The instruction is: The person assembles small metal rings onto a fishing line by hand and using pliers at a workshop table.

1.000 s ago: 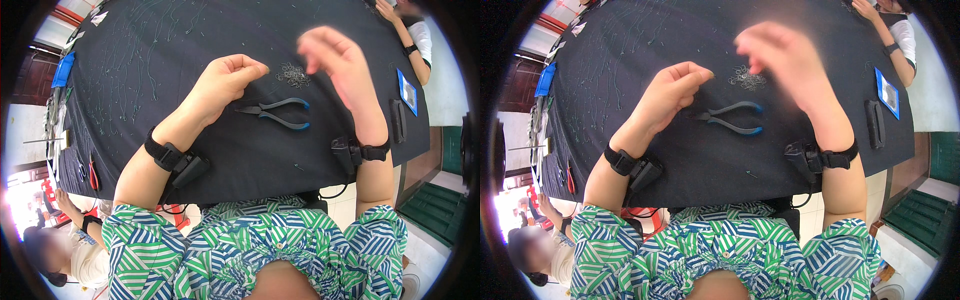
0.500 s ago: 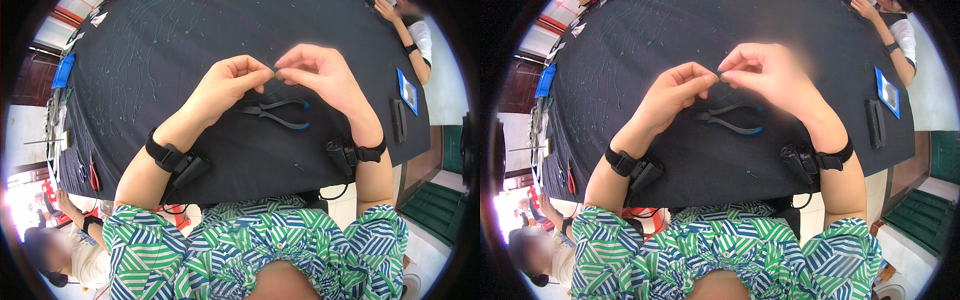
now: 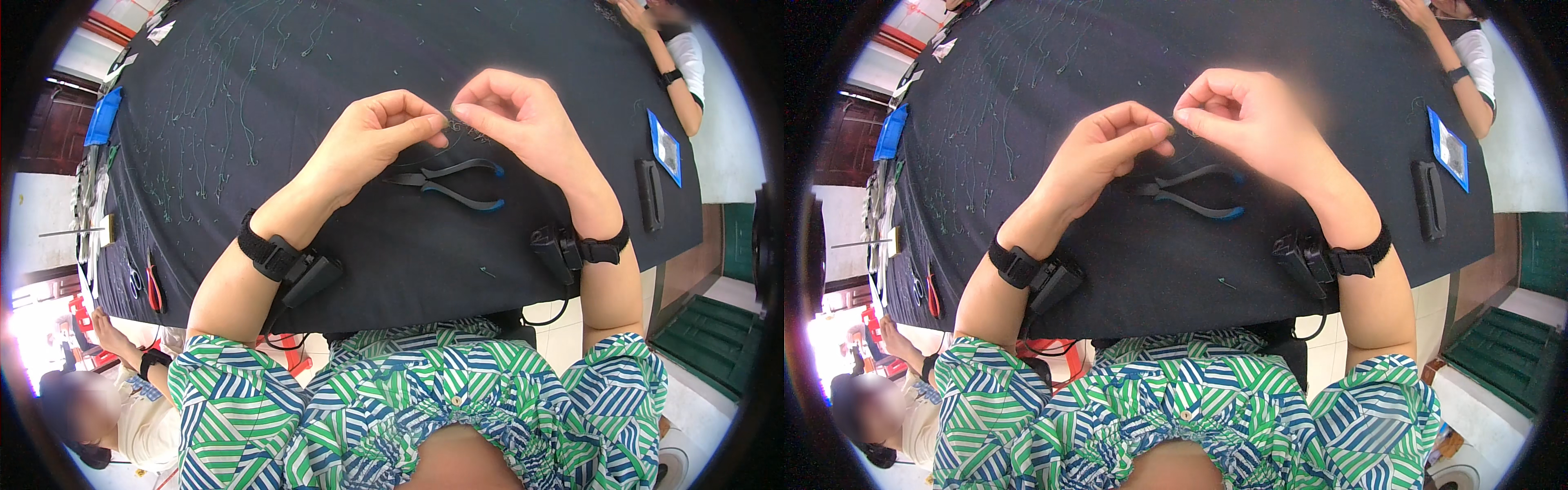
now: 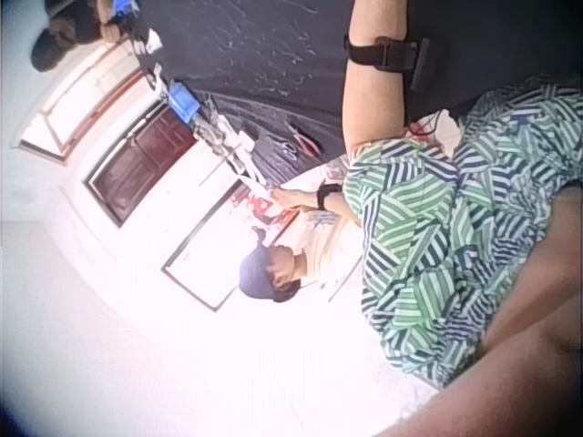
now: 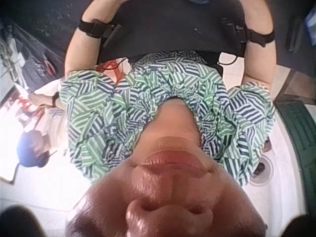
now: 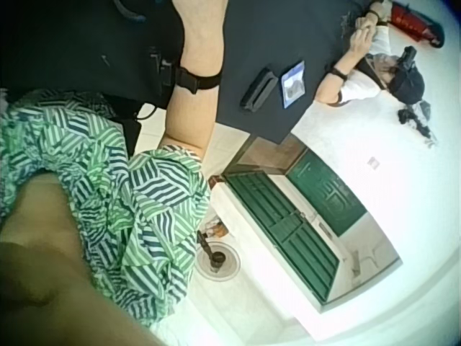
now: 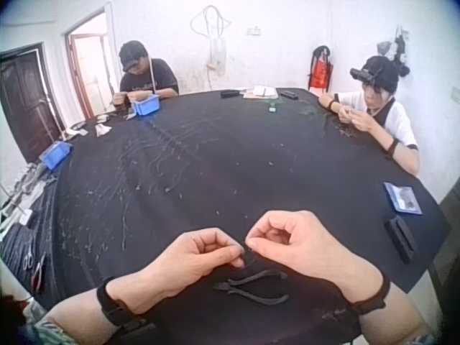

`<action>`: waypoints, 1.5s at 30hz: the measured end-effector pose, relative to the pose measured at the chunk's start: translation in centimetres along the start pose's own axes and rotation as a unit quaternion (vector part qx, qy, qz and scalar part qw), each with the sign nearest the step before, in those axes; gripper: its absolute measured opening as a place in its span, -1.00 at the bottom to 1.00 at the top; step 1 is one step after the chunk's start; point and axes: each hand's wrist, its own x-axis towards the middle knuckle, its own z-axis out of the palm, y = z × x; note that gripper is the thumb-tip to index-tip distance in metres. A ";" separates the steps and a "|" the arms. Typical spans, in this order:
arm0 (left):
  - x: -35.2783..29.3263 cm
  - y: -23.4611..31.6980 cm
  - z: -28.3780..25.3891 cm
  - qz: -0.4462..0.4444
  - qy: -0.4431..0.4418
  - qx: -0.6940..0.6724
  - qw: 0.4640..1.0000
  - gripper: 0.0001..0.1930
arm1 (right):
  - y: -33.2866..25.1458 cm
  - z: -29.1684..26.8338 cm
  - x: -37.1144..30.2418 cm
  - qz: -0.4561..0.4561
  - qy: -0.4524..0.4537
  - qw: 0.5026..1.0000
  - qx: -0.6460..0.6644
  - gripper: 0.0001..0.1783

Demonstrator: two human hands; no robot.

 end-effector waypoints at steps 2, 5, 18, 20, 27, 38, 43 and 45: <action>0.0 -0.1 0.0 0.004 -0.001 -0.003 1.000 -0.79 | -0.1 0.0 0.0 0.018 -0.009 1.000 -0.002 -0.81; 0.1 -0.2 0.0 0.013 -0.003 -0.004 1.000 -0.78 | 0.0 0.2 0.0 -0.004 -0.005 1.000 -0.007 -0.82; 0.0 -0.1 0.0 0.007 -0.001 0.017 1.000 -0.74 | -0.3 0.0 -0.3 -0.024 -0.014 0.998 -0.059 -0.85; 0.0 -0.1 0.0 0.006 -0.005 0.013 1.000 -0.74 | -0.4 -0.1 -0.3 -0.029 -0.017 0.997 -0.068 -0.86; 0.0 -0.2 0.0 0.011 -0.001 0.029 1.000 -0.72 | -0.5 -0.2 -0.3 -0.038 -0.029 0.995 -0.083 -0.86; 0.0 -0.3 0.0 0.014 -0.008 0.024 1.000 -0.74 | -0.1 0.0 -0.3 0.003 -0.025 1.000 -0.017 -0.81; 0.0 -0.3 0.0 0.015 -0.007 0.032 0.999 -0.74 | -0.1 0.1 -0.3 -0.014 -0.008 1.000 -0.017 -0.80; 0.0 -0.3 0.1 0.015 -0.007 0.029 0.999 -0.74 | -0.1 0.1 -0.2 -0.014 -0.008 1.000 -0.006 -0.80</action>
